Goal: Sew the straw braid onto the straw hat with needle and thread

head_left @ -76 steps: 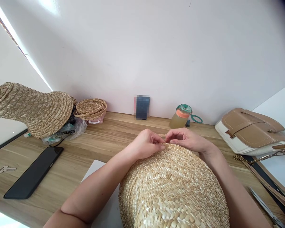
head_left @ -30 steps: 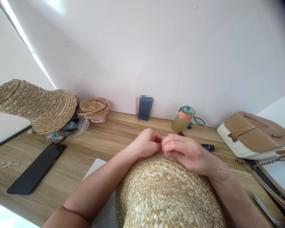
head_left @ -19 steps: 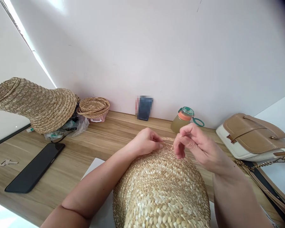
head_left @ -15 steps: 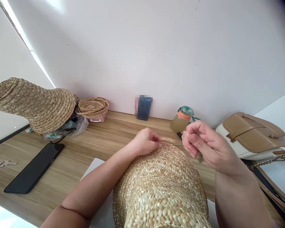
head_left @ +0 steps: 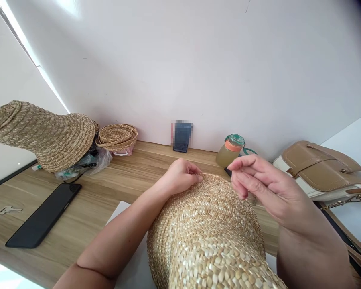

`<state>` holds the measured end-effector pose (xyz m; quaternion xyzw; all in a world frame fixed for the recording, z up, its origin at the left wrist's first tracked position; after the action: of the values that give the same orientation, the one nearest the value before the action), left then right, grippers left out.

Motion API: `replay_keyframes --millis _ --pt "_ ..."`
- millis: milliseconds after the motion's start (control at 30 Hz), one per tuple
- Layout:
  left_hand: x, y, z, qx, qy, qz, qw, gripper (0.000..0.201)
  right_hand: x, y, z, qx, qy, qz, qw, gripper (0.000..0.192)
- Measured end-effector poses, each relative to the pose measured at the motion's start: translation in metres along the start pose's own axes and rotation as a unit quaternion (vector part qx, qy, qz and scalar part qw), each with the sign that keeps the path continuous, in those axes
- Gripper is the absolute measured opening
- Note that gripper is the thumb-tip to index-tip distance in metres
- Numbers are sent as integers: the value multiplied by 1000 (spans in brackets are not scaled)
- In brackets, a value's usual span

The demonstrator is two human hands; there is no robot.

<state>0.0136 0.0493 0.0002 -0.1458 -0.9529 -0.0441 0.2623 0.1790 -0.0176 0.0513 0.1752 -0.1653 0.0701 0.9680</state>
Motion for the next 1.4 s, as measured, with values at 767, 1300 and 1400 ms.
replay_keyframes --millis 767,1300,1400 --pt "0 -15 -18 -79 52 -31 995 24 -7 4 -6 -4 -322 9 947 24" --pt "1 -16 -20 -73 80 -39 993 22 -13 6 -3 46 -373 17 927 24" --pt "1 -17 -20 -78 83 -46 992 22 -15 5 -2 51 -385 24 921 26"
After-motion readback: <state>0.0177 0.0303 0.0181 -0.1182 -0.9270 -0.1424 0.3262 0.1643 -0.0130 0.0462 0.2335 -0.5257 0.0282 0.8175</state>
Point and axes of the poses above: each hand's wrist, its own y-axis towards the middle knuckle, its own x-axis out of the back of the hand, z = x × y, the point moved 5 cm from there along y, towards the middle knuckle, and after that the axes turned 9 degrees about -z, right-handed, at the moved point
